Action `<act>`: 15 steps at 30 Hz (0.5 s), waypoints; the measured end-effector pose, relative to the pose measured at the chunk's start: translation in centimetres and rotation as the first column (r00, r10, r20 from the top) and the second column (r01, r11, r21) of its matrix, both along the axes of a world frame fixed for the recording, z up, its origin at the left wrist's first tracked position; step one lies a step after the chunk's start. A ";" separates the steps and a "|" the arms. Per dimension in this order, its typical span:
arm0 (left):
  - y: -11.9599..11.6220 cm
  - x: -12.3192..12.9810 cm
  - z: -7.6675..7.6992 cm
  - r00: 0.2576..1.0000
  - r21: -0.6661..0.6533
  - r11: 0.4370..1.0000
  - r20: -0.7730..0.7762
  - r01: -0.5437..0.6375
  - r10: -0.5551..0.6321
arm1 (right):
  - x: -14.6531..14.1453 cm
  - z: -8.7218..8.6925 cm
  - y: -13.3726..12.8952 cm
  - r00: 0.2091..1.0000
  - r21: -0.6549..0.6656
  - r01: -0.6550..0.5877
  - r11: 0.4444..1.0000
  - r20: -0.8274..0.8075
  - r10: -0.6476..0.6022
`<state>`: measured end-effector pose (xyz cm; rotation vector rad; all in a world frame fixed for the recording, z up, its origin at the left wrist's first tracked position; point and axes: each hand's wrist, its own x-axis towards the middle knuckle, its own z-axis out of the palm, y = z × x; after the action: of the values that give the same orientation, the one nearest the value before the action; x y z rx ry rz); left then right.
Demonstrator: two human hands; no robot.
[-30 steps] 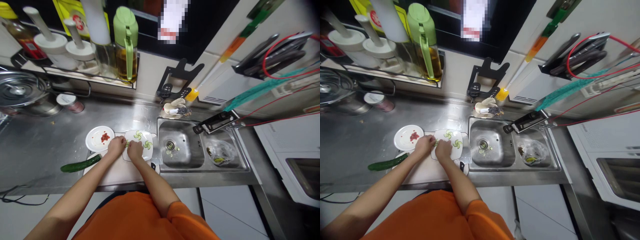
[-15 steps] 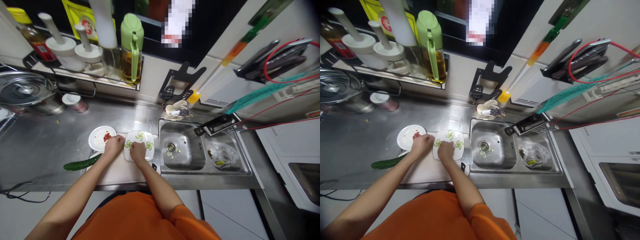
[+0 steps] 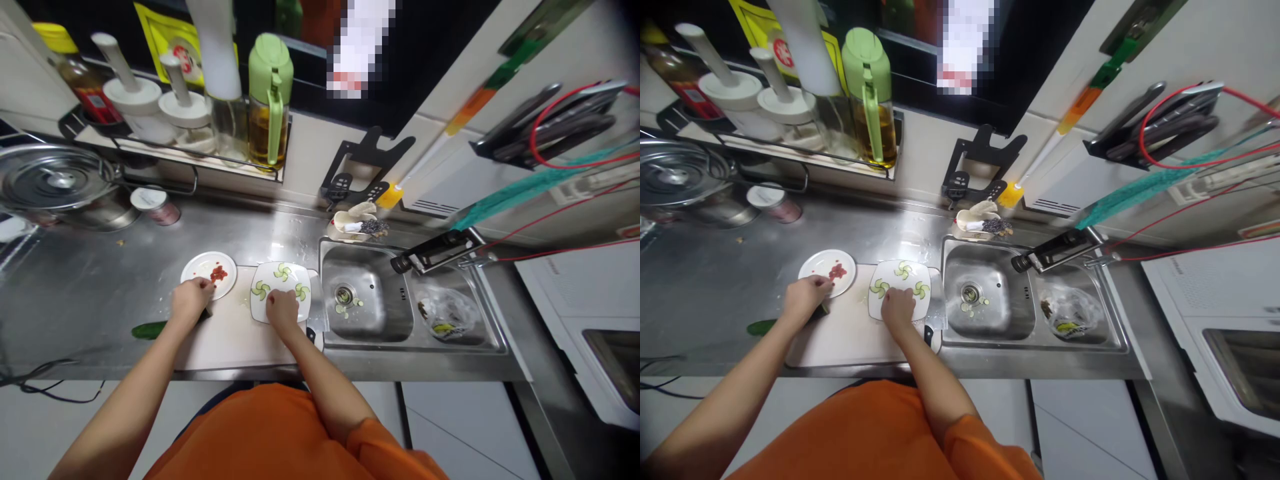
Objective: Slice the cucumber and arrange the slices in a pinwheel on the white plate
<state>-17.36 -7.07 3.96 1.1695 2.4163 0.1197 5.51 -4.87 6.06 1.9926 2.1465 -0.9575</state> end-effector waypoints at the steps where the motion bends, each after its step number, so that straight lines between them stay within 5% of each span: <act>1: 0.1 0.0 -0.1 1.000 -0.005 1.000 -0.002 0.000 0.000 | 0.0 0.1 0.0 1.000 0.003 -0.001 1.000 0.001 0.001; 15: -0.5 -1.3 0.3 1.000 -0.023 1.000 0.021 0.017 -0.016 | 0.4 0.1 -0.2 1.000 -0.012 -0.020 1.000 0.014 0.020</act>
<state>-18.67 -7.61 4.25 1.1718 2.3831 0.0983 5.93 -5.11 6.19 1.9630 2.1443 -0.9473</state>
